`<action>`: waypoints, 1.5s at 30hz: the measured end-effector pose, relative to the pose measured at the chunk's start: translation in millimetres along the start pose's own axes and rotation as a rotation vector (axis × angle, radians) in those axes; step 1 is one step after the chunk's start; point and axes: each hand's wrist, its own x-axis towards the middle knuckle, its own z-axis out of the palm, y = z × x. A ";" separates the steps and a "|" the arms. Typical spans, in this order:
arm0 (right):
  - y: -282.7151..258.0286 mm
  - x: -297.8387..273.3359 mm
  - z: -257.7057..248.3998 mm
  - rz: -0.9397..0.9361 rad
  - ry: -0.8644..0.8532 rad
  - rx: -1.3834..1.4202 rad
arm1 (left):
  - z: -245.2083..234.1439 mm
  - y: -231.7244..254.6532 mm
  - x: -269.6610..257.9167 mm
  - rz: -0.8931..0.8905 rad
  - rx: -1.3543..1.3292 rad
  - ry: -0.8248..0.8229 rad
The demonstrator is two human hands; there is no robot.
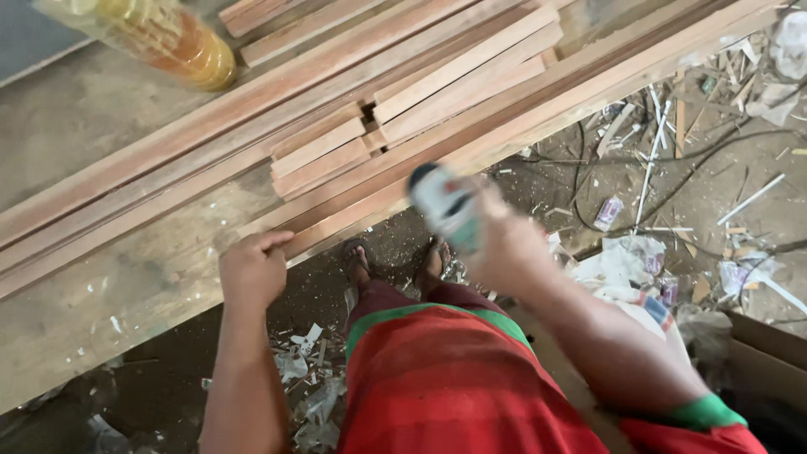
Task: The person uses a power sander to sand the surfaces and ends of multiple wooden strips laid out on a workbench.
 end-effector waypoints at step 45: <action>48.0 42.8 -44.4 -0.146 -0.029 -0.062 | 111.7 -9.3 -3.2 -0.002 0.048 0.642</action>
